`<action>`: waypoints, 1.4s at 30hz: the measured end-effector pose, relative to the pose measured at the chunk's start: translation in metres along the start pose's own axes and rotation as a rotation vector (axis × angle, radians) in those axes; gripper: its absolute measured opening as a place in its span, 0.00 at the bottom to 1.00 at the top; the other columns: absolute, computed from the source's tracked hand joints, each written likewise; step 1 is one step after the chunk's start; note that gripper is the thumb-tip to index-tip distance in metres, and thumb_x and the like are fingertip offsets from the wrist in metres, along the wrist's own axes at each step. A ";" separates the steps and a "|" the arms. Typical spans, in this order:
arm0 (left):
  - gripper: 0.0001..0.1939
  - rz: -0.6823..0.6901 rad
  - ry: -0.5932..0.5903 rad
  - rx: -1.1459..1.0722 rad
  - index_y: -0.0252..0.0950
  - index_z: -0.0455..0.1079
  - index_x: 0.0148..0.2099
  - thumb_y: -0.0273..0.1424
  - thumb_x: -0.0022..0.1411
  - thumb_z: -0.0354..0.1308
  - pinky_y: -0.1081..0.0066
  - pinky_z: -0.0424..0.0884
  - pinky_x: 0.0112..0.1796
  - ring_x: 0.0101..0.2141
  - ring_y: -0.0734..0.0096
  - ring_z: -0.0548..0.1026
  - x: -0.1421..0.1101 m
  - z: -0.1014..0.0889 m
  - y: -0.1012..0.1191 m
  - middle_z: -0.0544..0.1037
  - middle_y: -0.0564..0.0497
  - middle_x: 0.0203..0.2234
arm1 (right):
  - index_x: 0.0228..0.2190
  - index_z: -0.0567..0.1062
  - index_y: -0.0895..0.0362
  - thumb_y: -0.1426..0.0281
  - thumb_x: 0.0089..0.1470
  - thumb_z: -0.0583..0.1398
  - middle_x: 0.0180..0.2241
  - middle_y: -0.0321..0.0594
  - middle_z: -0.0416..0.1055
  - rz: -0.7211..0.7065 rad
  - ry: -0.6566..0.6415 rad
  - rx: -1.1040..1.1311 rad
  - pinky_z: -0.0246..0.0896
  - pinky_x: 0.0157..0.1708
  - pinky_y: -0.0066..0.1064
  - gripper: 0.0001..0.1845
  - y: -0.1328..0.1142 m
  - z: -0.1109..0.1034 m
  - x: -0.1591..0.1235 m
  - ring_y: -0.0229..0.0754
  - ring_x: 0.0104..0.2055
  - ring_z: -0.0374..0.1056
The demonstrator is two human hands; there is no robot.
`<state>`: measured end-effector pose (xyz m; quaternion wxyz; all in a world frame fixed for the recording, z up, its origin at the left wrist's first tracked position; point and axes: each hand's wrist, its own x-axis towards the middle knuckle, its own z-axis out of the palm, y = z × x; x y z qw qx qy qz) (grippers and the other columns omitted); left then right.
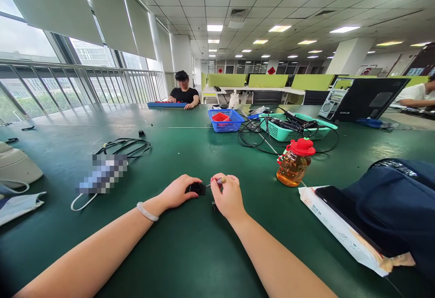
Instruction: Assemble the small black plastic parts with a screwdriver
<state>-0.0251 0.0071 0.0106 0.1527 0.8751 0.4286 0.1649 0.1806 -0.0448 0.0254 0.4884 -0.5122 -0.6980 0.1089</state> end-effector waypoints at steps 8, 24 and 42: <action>0.23 0.012 -0.003 0.013 0.40 0.69 0.55 0.38 0.58 0.63 0.61 0.68 0.49 0.47 0.58 0.73 0.001 0.002 0.002 0.78 0.46 0.45 | 0.28 0.69 0.53 0.71 0.59 0.52 0.26 0.33 0.74 -0.418 -0.113 -0.029 0.52 0.52 0.42 0.08 -0.015 0.003 -0.011 0.39 0.29 0.68; 0.23 0.071 0.004 0.050 0.41 0.69 0.55 0.39 0.57 0.64 0.63 0.69 0.47 0.44 0.60 0.74 0.000 0.002 0.005 0.78 0.47 0.43 | 0.28 0.71 0.52 0.67 0.61 0.52 0.26 0.34 0.76 -0.232 -0.148 0.013 0.58 0.48 0.41 0.12 0.000 0.005 -0.004 0.40 0.30 0.69; 0.23 0.100 -0.005 0.048 0.40 0.68 0.56 0.38 0.59 0.62 0.61 0.69 0.49 0.46 0.59 0.74 -0.001 0.000 0.006 0.78 0.46 0.46 | 0.29 0.72 0.52 0.66 0.61 0.52 0.30 0.37 0.77 -0.182 -0.049 -0.056 0.60 0.45 0.38 0.13 0.000 0.000 -0.003 0.42 0.33 0.71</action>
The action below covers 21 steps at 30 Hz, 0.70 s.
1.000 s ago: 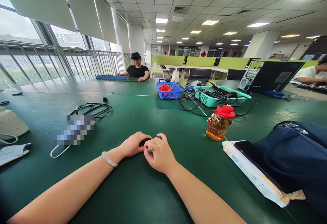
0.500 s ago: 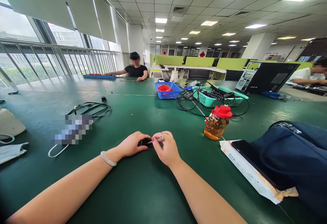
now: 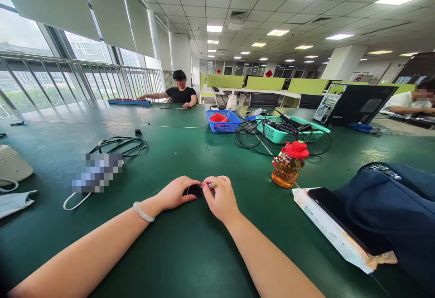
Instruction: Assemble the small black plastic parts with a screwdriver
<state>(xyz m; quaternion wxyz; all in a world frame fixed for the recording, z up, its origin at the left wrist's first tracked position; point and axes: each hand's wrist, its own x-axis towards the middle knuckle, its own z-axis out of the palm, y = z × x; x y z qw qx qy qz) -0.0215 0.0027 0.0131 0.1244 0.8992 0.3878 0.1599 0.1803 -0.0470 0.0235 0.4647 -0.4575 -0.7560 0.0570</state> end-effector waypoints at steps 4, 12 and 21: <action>0.22 0.020 0.026 -0.012 0.40 0.67 0.57 0.37 0.61 0.60 0.60 0.69 0.51 0.48 0.59 0.74 0.000 0.004 -0.004 0.78 0.46 0.48 | 0.28 0.73 0.53 0.66 0.62 0.51 0.30 0.37 0.77 0.019 -0.015 0.004 0.60 0.46 0.39 0.13 -0.002 0.001 0.000 0.42 0.33 0.71; 0.20 0.013 0.153 -0.062 0.40 0.64 0.59 0.36 0.67 0.52 0.59 0.66 0.55 0.52 0.62 0.70 -0.002 0.001 -0.001 0.75 0.46 0.52 | 0.29 0.73 0.53 0.61 0.60 0.52 0.29 0.41 0.75 0.072 0.166 0.138 0.63 0.40 0.37 0.14 0.002 -0.010 0.000 0.45 0.34 0.70; 0.19 -0.255 0.200 0.178 0.45 0.70 0.56 0.31 0.68 0.44 0.53 0.66 0.51 0.47 0.56 0.70 -0.001 0.005 -0.010 0.74 0.45 0.46 | 0.15 0.63 0.55 0.54 0.51 0.57 0.18 0.34 0.58 0.544 0.184 0.536 0.53 0.22 0.29 0.23 0.048 -0.018 0.010 0.36 0.22 0.55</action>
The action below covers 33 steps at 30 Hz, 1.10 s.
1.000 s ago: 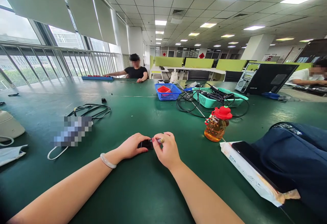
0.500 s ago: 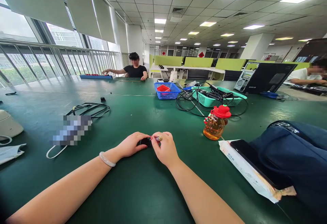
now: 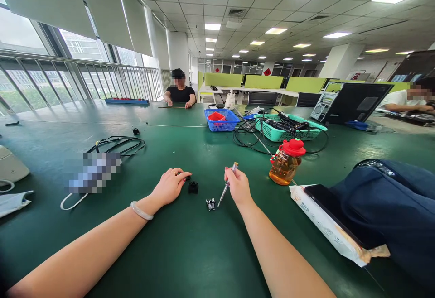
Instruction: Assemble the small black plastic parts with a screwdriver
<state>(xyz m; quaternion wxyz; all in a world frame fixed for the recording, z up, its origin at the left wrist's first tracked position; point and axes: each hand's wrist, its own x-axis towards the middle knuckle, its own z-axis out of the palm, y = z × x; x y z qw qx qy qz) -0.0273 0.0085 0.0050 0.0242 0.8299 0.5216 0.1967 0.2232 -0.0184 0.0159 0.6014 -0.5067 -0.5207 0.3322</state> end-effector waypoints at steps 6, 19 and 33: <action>0.17 -0.002 -0.033 0.042 0.41 0.75 0.51 0.32 0.65 0.49 0.51 0.66 0.52 0.47 0.53 0.70 -0.002 -0.003 0.003 0.75 0.44 0.43 | 0.14 0.64 0.55 0.55 0.50 0.58 0.19 0.33 0.59 0.038 -0.117 -0.036 0.53 0.22 0.28 0.22 0.007 0.006 -0.001 0.36 0.22 0.55; 0.34 0.324 -0.208 -0.260 0.42 0.57 0.65 0.25 0.57 0.54 0.56 0.58 0.62 0.62 0.59 0.62 -0.005 -0.003 0.009 0.67 0.48 0.61 | 0.15 0.65 0.54 0.50 0.48 0.60 0.16 0.32 0.59 0.036 -0.047 0.000 0.52 0.19 0.28 0.24 0.007 0.011 -0.004 0.35 0.19 0.55; 0.25 0.338 -0.265 -0.219 0.49 0.67 0.58 0.47 0.59 0.59 0.46 0.55 0.59 0.60 0.50 0.60 -0.023 -0.006 0.043 0.65 0.45 0.60 | 0.18 0.67 0.55 0.52 0.47 0.63 0.13 0.29 0.55 0.079 0.012 0.263 0.48 0.15 0.26 0.21 0.013 0.010 0.001 0.32 0.16 0.51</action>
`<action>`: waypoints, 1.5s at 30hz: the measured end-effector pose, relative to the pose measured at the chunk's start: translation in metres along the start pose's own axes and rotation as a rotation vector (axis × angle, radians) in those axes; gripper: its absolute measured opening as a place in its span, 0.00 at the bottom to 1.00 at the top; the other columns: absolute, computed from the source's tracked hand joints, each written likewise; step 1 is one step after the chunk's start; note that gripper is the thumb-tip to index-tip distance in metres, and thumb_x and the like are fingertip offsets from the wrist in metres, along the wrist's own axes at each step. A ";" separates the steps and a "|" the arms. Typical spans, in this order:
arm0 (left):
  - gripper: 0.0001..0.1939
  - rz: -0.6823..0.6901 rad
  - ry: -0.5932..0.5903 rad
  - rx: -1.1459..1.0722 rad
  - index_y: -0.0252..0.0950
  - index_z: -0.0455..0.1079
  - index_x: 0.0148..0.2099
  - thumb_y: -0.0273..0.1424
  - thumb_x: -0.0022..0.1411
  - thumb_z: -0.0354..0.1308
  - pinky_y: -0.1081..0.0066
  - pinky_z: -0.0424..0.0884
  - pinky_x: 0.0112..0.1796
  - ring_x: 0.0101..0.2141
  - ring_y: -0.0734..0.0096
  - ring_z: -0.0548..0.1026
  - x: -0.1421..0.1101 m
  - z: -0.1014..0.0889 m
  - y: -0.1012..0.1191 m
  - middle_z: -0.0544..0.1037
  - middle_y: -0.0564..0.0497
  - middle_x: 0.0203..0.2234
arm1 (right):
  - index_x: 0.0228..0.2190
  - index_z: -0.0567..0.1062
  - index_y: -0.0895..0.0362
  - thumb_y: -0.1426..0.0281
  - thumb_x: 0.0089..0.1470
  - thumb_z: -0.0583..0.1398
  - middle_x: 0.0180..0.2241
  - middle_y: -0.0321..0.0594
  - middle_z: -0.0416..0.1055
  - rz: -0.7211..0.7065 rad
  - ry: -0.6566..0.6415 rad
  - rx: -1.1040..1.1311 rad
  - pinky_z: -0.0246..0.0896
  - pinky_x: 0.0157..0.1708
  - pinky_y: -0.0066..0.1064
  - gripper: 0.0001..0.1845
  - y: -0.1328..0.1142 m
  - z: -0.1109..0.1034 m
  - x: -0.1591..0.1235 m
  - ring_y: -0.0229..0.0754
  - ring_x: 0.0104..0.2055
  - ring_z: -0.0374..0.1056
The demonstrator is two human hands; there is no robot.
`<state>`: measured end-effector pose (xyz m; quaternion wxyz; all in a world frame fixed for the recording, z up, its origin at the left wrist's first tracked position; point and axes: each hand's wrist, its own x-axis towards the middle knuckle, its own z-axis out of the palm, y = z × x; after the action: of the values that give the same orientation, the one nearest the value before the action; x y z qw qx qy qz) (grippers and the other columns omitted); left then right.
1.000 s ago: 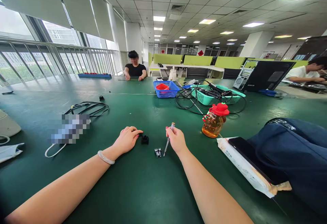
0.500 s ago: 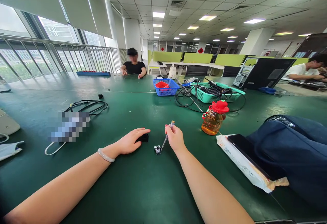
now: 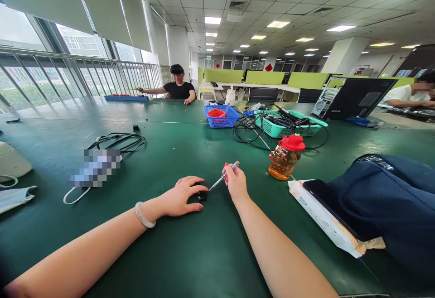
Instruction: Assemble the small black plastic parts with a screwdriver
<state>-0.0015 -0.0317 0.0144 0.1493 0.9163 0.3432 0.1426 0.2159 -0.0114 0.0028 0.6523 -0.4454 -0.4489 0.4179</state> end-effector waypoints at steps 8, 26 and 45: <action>0.12 -0.047 0.030 0.082 0.46 0.70 0.49 0.39 0.64 0.55 0.47 0.57 0.58 0.55 0.55 0.64 0.001 0.010 0.016 0.68 0.47 0.50 | 0.17 0.67 0.55 0.53 0.45 0.63 0.12 0.27 0.53 0.014 0.026 0.080 0.50 0.15 0.27 0.20 -0.001 -0.003 0.003 0.31 0.14 0.49; 0.18 -0.627 0.140 0.336 0.48 0.71 0.50 0.44 0.64 0.46 0.56 0.66 0.53 0.50 0.57 0.69 -0.246 -0.051 -0.066 0.70 0.48 0.49 | 0.16 0.69 0.56 0.53 0.46 0.65 0.12 0.29 0.55 0.098 -0.082 0.139 0.48 0.15 0.25 0.21 0.006 -0.001 -0.001 0.31 0.16 0.52; 0.17 -0.792 0.289 0.372 0.48 0.74 0.47 0.40 0.66 0.44 0.35 0.50 0.57 0.54 0.49 0.69 -0.270 -0.062 -0.090 0.70 0.45 0.57 | 0.16 0.70 0.57 0.51 0.43 0.66 0.11 0.29 0.56 0.101 -0.095 0.101 0.49 0.14 0.25 0.23 0.008 0.001 -0.003 0.31 0.15 0.52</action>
<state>-0.2718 -0.1372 -0.0050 -0.0242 0.6966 0.7039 0.1369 0.2128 -0.0116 -0.0051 0.6301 -0.4137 -0.4347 0.4928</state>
